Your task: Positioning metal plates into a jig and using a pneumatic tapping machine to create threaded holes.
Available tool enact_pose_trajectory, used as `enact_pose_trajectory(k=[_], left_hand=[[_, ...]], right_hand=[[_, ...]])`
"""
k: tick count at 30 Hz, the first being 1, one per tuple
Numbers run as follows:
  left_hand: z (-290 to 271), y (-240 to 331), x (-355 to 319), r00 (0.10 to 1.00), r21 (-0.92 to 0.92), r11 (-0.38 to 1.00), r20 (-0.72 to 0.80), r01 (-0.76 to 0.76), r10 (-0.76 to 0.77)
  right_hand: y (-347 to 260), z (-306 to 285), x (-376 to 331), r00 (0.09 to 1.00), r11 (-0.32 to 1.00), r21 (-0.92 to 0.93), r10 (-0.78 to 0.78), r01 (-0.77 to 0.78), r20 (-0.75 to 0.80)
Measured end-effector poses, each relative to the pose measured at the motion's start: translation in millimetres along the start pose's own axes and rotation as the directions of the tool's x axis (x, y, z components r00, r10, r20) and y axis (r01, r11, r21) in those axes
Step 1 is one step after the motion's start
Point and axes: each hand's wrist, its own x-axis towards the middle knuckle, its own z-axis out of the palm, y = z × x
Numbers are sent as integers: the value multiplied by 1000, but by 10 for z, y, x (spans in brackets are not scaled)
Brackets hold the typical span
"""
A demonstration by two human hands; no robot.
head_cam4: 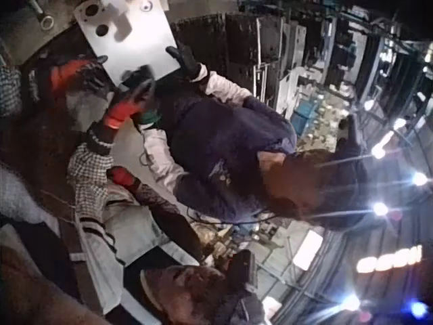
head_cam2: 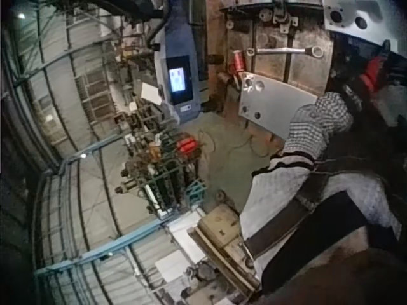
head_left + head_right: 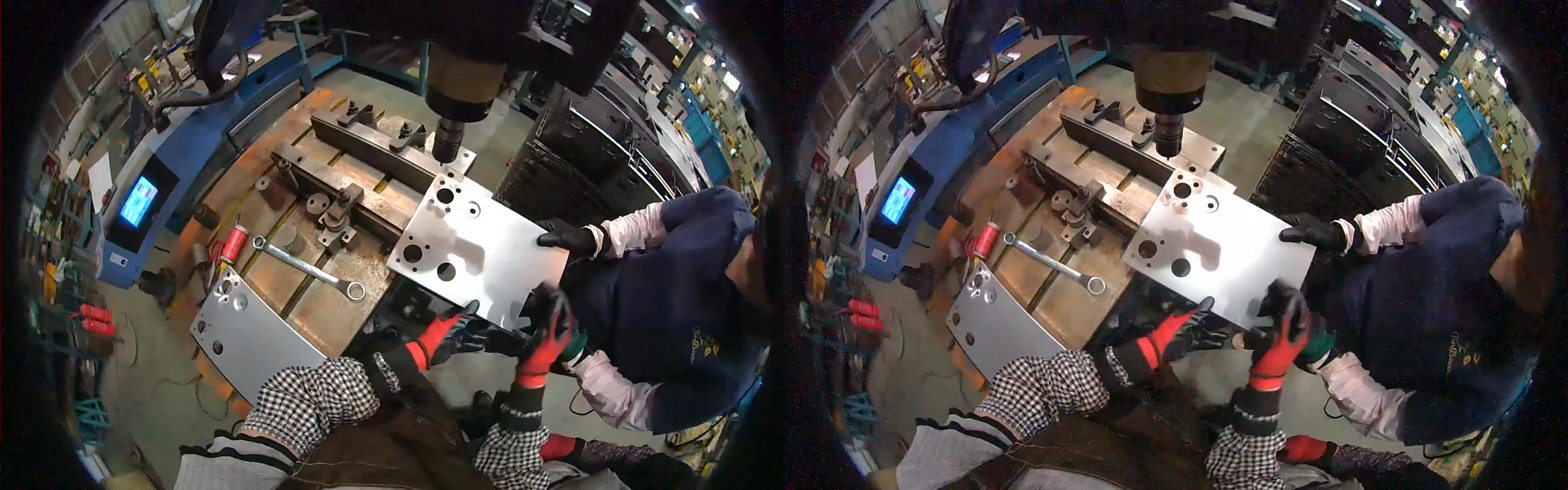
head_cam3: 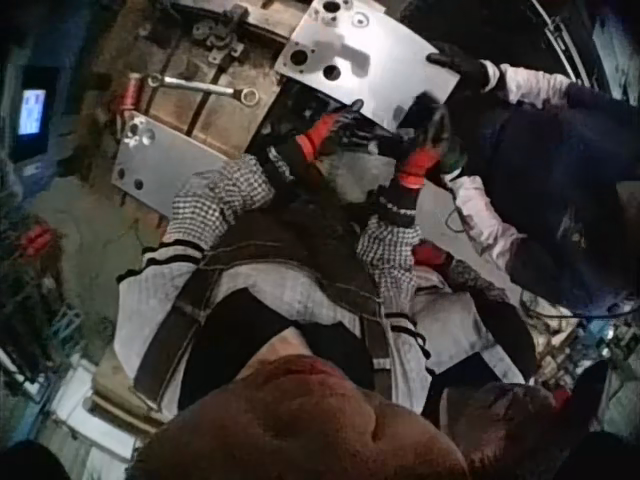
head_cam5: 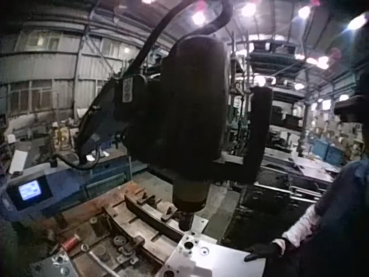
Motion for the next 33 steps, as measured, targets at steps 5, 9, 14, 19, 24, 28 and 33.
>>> enact_pose_trajectory(k=[5,9,14,19,24,28,33], left_hand=[[73,301,-609,962,-149,987,273,64,-21],[-274,354,-897,993,99,988,23,-116,114],[-477,595,-1544,973,161,960,43,-229,225],[-427,882,-2012,929,337,886,-76,-319,363],[-804,1225,-2739,772,533,709,-152,-462,617],[-766,1294,-3360,411,943,138,-1,-303,911],[-1279,1443,-4086,25,937,-248,250,246,968]], right_hand=[[473,-395,-855,997,933,-357,-65,48,-36],[794,-735,-1159,996,830,-551,87,-81,-15],[697,-562,-1160,948,864,-421,318,-274,34],[1156,-763,-1178,852,854,-71,520,-516,63],[1444,-741,-1250,840,845,-185,527,-502,129],[1636,-809,-1352,838,835,-272,527,-478,145],[1899,-867,-1449,849,832,-371,499,-412,177]])
